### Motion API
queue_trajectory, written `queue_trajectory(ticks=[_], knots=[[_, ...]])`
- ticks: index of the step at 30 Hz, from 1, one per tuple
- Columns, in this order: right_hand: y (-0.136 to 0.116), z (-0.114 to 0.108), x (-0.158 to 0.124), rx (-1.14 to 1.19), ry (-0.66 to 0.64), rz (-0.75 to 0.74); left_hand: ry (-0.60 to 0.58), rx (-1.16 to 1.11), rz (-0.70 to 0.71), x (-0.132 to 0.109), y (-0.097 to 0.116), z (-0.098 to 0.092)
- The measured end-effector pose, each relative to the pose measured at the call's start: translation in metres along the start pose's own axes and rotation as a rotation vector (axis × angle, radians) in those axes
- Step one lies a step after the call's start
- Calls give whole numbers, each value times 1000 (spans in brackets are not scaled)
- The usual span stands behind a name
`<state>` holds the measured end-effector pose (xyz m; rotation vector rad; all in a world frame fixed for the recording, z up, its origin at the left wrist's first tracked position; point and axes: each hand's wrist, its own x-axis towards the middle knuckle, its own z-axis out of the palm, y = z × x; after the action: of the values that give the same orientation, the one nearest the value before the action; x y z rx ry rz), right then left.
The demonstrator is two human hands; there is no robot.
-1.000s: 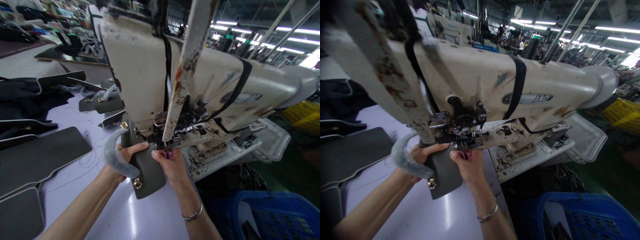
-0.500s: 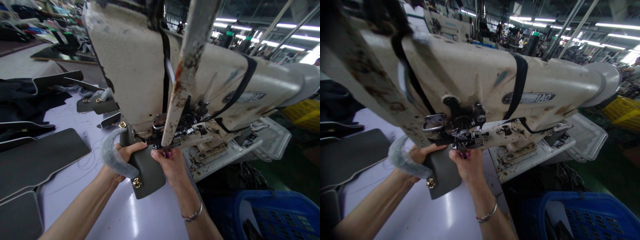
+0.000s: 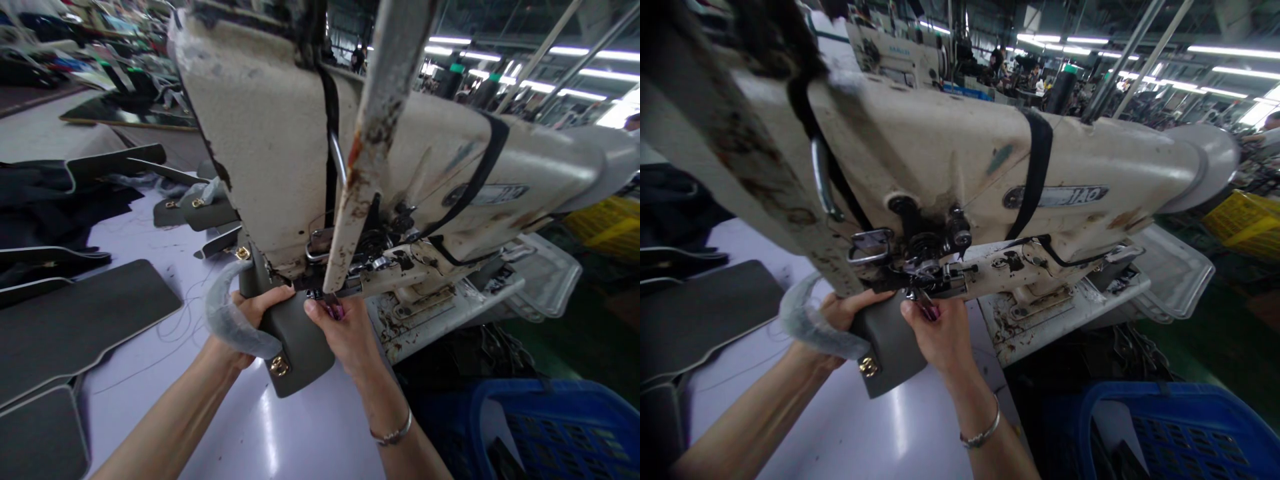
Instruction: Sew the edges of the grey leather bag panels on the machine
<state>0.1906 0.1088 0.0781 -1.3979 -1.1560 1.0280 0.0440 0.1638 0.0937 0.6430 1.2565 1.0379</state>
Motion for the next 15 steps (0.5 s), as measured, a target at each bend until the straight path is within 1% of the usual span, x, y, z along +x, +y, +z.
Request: queue_trajectory(ticks=[2,3,5,7,11,13,15], knots=[[-8,-4,-6,-152,-17,-63,-10,-12,-12,-1,-1,-2],[-11,-5,-9,-193,-22,-80,-22,-18,-23,-2,-2,-3],[-12,-8,-10,-208,-40,-81,-40,-49,-35,-5,-4,-4],[-8,-13,-7,-175,-71,-48,-19,-110,-40,-10,-8,0],[1,-31,11,-69,-177,49,70,-303,-10,-26,-23,17],[-1,-42,20,-74,-238,93,99,-405,26,-34,-31,28],[-6,-50,27,-125,-290,106,139,-474,55,-39,-37,37]])
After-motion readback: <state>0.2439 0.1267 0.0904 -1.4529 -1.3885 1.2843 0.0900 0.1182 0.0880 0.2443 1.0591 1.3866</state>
